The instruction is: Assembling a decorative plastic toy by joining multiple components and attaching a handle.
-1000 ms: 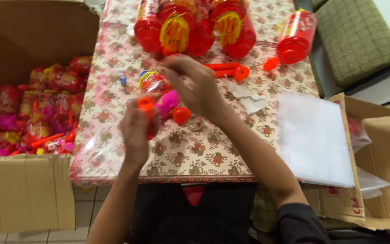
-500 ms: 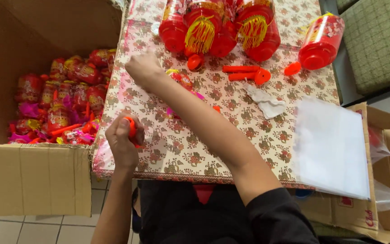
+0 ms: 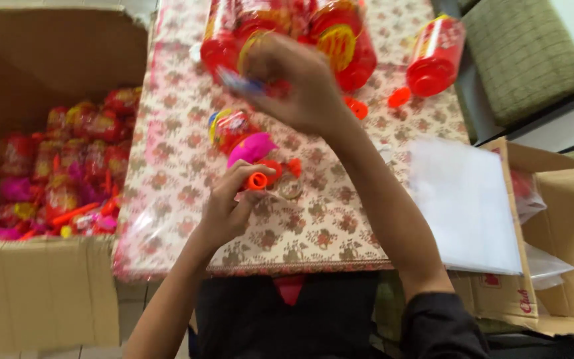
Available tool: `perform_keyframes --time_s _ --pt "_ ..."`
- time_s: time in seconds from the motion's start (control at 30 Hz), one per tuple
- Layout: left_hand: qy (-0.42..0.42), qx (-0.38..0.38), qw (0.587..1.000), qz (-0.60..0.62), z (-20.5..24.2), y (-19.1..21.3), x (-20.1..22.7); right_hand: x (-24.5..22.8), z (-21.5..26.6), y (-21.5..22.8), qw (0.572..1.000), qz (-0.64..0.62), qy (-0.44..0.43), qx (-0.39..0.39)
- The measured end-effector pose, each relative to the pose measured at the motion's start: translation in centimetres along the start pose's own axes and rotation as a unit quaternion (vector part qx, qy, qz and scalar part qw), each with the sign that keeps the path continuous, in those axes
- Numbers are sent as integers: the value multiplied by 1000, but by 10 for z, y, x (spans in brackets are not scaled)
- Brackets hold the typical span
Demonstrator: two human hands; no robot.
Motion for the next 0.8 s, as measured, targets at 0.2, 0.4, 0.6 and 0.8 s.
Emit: perform_keyframes --time_s 0.2,0.4,0.6,0.8 --pt "-101 -88 991 16 -46 -42 38 -52 92 94 995 -9 -16 95" --pt "-122 -63 989 46 -54 -78 -35 -44 133 120 984 -33 -51 170" --pt "-95 -60 993 41 -55 -84 -53 -14 161 106 974 -16 -78 212" --pt "-110 -26 993 -27 -59 -78 -46 4 176 51 986 65 -78 134"
Point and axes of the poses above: each hand's wrist, its own z-axis away from the middle knuckle, its own y-axis out of the back of the hand, x = y × z, the point moved 9 cm from there along -z, towards the middle knuckle, and after that the axes turned 6 degrees about z, right-handed, at the moved point
